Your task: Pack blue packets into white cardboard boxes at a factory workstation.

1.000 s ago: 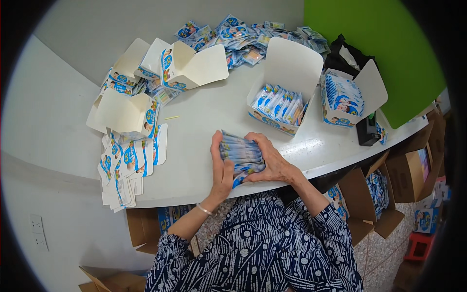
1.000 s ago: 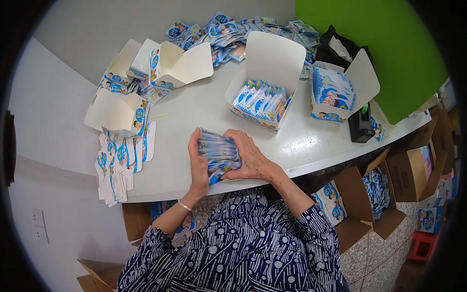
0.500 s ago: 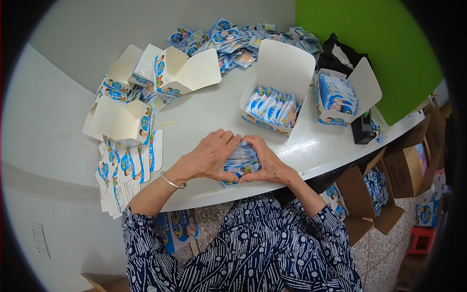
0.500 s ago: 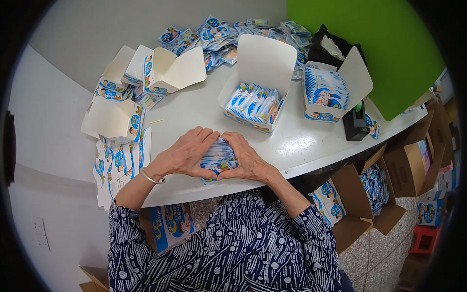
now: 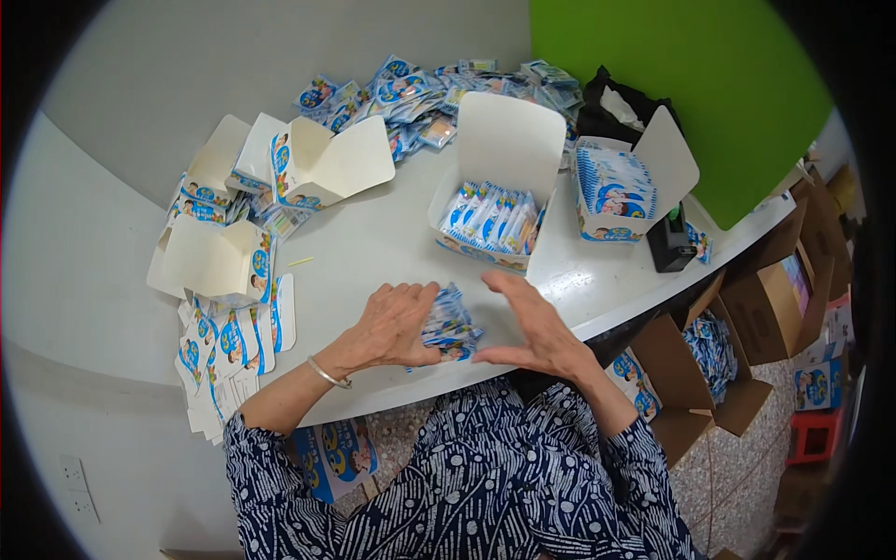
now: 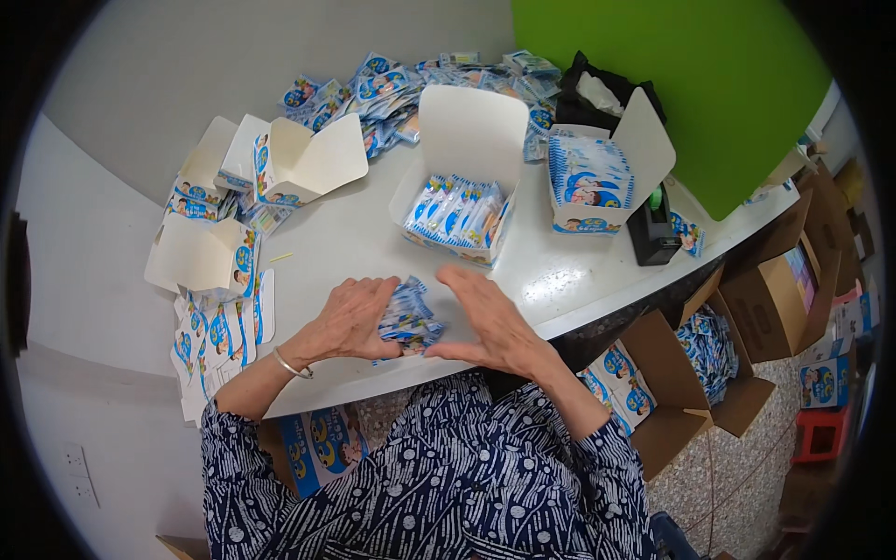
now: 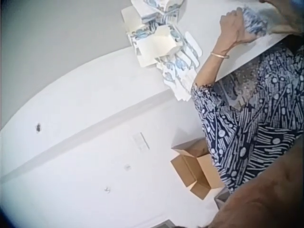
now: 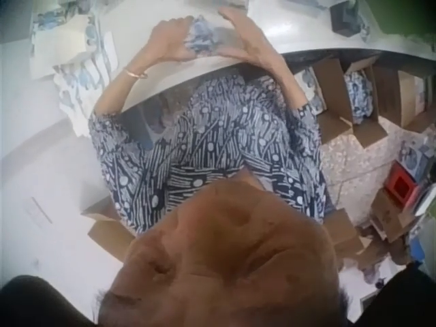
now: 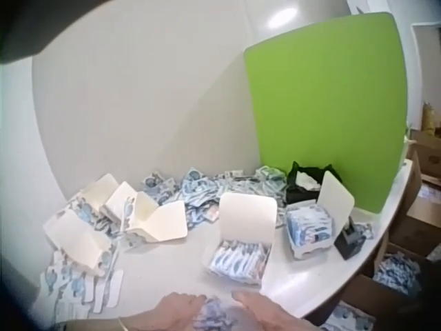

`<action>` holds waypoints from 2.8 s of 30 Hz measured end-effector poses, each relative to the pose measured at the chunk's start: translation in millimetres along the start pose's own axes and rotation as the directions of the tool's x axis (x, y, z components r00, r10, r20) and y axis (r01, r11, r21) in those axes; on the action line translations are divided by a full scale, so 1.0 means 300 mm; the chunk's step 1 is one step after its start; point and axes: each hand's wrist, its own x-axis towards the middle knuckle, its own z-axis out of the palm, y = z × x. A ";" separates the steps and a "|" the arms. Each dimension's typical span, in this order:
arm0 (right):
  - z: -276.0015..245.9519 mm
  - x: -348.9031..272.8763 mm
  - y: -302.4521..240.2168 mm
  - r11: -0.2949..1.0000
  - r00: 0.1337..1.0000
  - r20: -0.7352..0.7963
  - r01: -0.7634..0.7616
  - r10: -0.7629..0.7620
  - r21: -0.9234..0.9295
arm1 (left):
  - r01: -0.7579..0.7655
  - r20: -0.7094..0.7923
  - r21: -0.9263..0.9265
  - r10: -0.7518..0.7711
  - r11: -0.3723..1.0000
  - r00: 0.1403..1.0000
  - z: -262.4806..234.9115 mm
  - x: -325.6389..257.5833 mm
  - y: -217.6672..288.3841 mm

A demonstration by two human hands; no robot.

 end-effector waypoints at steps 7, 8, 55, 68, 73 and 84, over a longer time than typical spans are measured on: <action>-0.132 0.012 0.097 0.956 0.768 -0.571 -0.201 0.288 0.211 | 0.250 -0.031 -0.650 -0.353 0.718 0.935 -0.098 -0.024 -0.064; -0.119 0.027 0.127 0.933 0.718 -0.597 -0.243 0.358 0.267 | 0.233 -0.040 -0.642 -0.335 0.731 0.941 -0.119 0.004 -0.068; -0.004 0.135 0.215 0.925 0.881 -0.470 -0.138 -0.049 -0.355 | -0.031 -0.470 -0.056 0.001 0.998 0.883 0.052 0.485 0.064; -0.038 0.148 0.236 0.933 0.990 -0.138 -0.027 -0.024 -0.358 | 0.083 -0.496 0.166 0.011 0.983 0.868 0.089 0.429 0.021; -0.079 0.215 0.233 0.953 1.000 -0.006 0.019 -0.022 -0.303 | 0.005 -0.449 0.188 0.081 0.982 0.890 0.097 0.427 -0.005; -0.061 0.263 0.237 0.928 0.997 0.069 0.057 -0.034 -0.368 | 0.003 -0.347 -0.290 -0.108 0.957 0.932 0.001 0.403 0.005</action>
